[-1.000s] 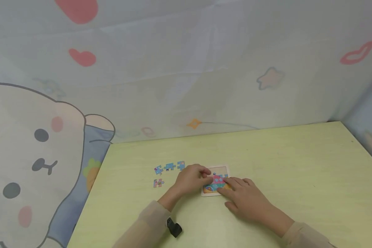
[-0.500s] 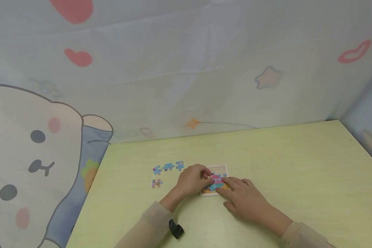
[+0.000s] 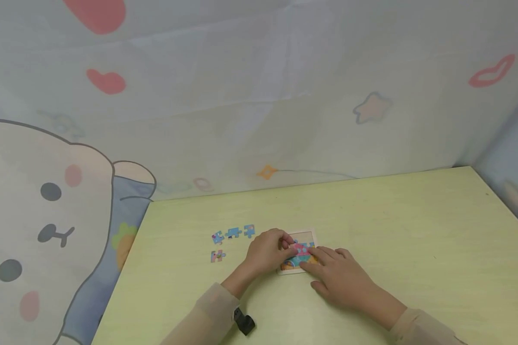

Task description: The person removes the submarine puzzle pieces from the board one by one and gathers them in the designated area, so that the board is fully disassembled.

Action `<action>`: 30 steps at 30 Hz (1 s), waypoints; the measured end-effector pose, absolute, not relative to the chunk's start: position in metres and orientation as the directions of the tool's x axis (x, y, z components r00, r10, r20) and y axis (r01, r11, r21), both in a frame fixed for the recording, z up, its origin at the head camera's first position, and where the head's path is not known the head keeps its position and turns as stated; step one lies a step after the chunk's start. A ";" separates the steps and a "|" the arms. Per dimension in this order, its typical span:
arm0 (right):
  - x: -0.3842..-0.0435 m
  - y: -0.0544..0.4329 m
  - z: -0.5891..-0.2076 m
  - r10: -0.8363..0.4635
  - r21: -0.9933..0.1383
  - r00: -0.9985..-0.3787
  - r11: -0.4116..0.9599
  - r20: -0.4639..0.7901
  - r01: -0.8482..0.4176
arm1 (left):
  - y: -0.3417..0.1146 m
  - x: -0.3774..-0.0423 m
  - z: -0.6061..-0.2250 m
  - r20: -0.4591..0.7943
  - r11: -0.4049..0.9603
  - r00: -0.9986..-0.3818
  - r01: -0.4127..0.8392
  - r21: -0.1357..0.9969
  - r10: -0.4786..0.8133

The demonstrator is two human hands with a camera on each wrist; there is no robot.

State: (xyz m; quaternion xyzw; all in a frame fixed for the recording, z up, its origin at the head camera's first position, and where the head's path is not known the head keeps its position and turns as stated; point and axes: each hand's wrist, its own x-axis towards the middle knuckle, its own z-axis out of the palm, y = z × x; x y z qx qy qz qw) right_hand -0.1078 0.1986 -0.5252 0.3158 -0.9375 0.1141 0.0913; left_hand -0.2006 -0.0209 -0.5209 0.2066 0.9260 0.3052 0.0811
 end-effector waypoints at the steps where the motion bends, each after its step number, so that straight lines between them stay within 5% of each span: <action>1: -0.108 0.199 -0.525 -0.572 -0.155 -0.784 0.775 0.242 -0.613 | -0.021 -0.200 -0.521 -0.025 0.727 -0.902 0.330 0.602 0.430; 30: -0.110 0.201 -0.521 -0.618 -0.082 -0.754 0.759 0.221 -0.646 | -0.016 -0.198 -0.519 -0.057 0.746 -0.925 0.265 0.612 0.375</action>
